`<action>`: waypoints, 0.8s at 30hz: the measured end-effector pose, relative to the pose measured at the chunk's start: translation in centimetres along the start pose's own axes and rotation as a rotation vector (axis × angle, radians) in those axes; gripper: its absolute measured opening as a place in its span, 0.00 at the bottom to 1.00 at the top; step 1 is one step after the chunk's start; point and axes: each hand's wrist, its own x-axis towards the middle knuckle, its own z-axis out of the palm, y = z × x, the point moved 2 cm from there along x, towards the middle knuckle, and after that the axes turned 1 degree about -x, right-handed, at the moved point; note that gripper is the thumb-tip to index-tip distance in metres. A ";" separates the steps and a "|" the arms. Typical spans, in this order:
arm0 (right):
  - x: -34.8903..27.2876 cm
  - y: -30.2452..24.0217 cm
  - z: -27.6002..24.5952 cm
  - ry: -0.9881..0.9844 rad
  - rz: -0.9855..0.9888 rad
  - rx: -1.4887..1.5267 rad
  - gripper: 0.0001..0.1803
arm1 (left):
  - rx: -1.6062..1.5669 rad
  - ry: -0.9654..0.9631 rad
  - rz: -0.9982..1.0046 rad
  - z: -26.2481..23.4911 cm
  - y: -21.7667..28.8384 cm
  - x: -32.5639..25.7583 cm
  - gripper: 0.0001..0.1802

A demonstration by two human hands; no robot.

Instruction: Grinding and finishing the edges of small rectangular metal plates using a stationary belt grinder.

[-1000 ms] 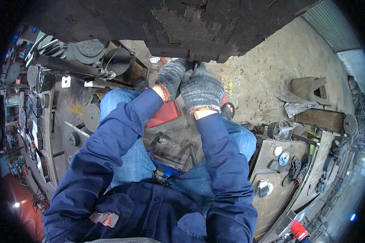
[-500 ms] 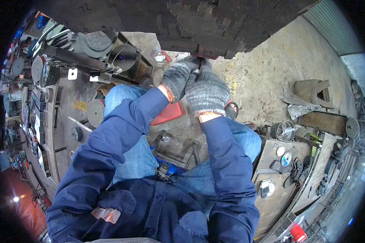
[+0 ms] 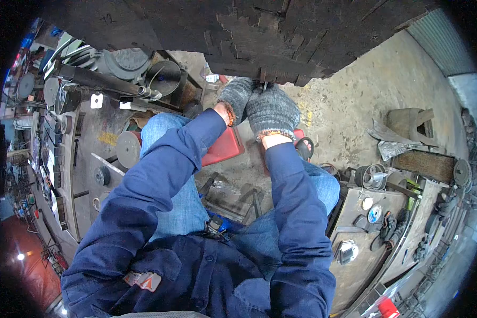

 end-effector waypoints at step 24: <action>-11.6 3.2 0.5 0.446 -0.455 0.123 0.15 | -0.622 -0.066 0.067 -5.3 8.0 -8.0 0.23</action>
